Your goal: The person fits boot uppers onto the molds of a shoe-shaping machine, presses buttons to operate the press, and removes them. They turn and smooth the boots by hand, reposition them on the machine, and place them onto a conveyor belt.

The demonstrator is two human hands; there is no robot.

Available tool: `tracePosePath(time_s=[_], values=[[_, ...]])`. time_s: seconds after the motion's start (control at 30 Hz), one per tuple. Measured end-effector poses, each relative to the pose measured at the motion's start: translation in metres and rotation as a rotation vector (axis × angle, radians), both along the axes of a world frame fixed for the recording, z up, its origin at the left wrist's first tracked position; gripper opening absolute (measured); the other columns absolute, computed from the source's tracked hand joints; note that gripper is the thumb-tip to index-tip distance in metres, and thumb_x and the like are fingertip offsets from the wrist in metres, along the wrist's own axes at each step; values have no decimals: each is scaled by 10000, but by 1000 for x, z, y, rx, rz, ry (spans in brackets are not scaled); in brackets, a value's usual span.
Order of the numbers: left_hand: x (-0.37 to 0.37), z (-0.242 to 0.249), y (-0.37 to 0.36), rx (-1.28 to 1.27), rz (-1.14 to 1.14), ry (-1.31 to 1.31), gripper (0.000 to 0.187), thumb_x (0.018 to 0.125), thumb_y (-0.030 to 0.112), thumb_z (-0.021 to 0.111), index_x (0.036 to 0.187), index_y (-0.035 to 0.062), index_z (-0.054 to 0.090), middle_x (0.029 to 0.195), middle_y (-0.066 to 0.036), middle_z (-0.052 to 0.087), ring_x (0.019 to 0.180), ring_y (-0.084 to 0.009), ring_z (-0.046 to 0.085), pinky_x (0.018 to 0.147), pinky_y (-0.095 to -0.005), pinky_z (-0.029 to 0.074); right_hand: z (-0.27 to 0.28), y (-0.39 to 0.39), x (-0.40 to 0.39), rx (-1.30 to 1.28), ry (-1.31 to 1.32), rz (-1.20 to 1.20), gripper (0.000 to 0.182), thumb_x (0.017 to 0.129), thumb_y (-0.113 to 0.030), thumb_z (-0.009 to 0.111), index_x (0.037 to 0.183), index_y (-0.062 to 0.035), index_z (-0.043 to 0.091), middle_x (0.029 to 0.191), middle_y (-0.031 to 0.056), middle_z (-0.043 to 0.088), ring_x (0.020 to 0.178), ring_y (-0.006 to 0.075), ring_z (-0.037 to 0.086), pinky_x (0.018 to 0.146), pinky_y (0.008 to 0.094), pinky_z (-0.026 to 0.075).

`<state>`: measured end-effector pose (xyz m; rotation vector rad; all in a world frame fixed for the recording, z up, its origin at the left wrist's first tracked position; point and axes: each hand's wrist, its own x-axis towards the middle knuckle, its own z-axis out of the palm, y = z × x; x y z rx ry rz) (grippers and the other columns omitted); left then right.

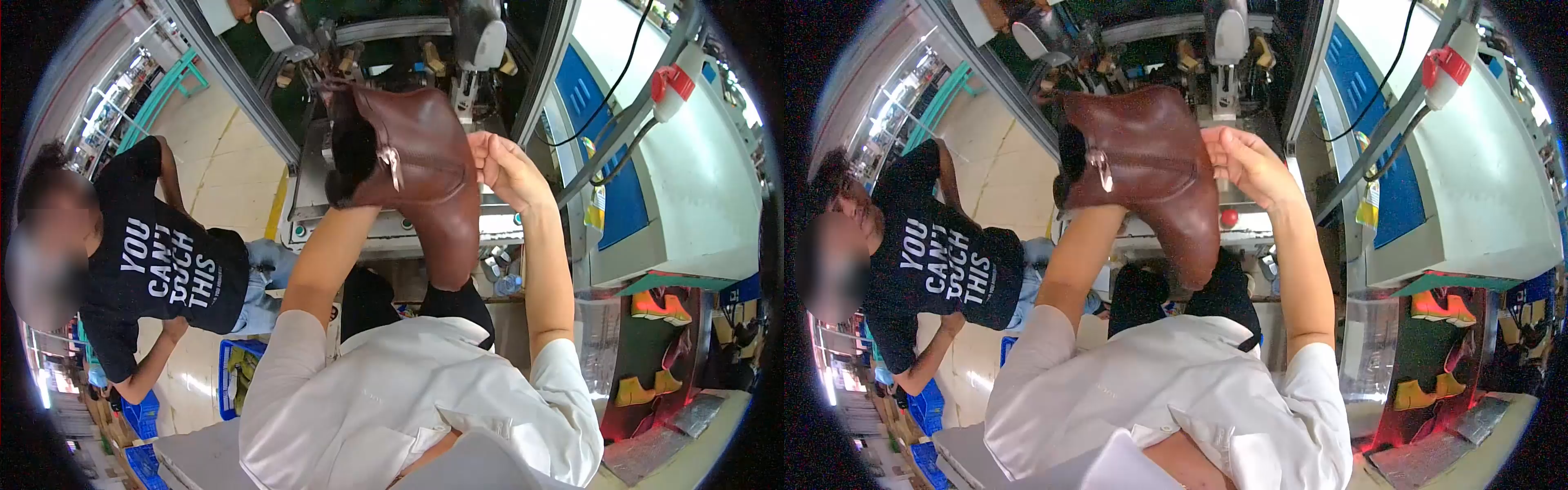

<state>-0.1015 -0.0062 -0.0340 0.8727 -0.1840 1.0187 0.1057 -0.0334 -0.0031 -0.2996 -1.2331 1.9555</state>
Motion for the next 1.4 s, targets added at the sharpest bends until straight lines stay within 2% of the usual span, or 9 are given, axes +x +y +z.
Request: tracePosePath(time_s=[0.2,0.3,0.33,0.53,0.8,0.9,0.97,1.1,1.4], values=[[-22,87,3,83,-22,764,442,877,222,546,1252,27,419,1209,-69,506,1059,-155,505,912,-313,415,29,4,33,28,113,-174,111,849,-180,601,913,-93,575,836,-17,614,758,83,575,672,218,443],[-19,136,21,704,280,1128,322,892,209,539,1186,89,490,1042,15,545,868,-83,514,776,-248,432,53,29,53,145,59,-316,83,865,-146,572,916,-80,570,822,-5,609,748,92,574,701,233,463],[-17,147,39,627,161,1085,485,836,275,617,1228,59,430,1137,-37,526,1056,-122,505,856,-299,440,59,46,57,165,60,-329,80,871,-141,562,918,-76,568,818,-2,607,748,93,572,703,232,466],[20,158,103,229,705,597,274,865,165,595,1087,40,495,926,-2,540,835,-84,513,744,-204,420,110,137,49,143,126,-517,96,889,-138,536,908,-51,573,813,31,624,691,109,587,649,227,479],[37,100,168,153,876,586,336,854,214,617,1060,18,437,885,-48,532,836,-119,501,729,-233,413,56,196,41,13,137,-602,117,875,-156,561,895,-44,588,827,53,640,733,136,603,678,254,485],[42,81,137,145,1162,966,418,824,218,634,1125,19,423,997,-110,547,930,-191,518,808,-297,406,25,179,44,78,28,-575,295,905,-261,506,1116,-57,545,1076,88,602,987,187,567,877,334,440],[48,78,87,728,1948,919,459,777,204,638,1146,13,444,1106,-163,521,1027,-254,496,878,-384,361,9,136,39,-299,91,-374,435,880,-314,535,1249,-97,461,1207,91,537,1108,212,510,943,372,392],[72,129,-5,1314,1747,1137,425,765,134,595,1172,62,495,1115,-69,536,1055,-229,446,895,-399,311,-70,104,19,-83,214,-151,690,776,-435,634,1332,-134,356,1295,3,465,1204,197,419,991,411,333],[114,76,-12,1163,1744,1443,531,775,75,520,1292,53,403,1181,-57,490,1144,-199,381,945,-441,260,-100,146,-14,-52,345,-533,472,861,-263,563,1280,-114,405,1250,61,484,1139,214,462,945,385,369]])
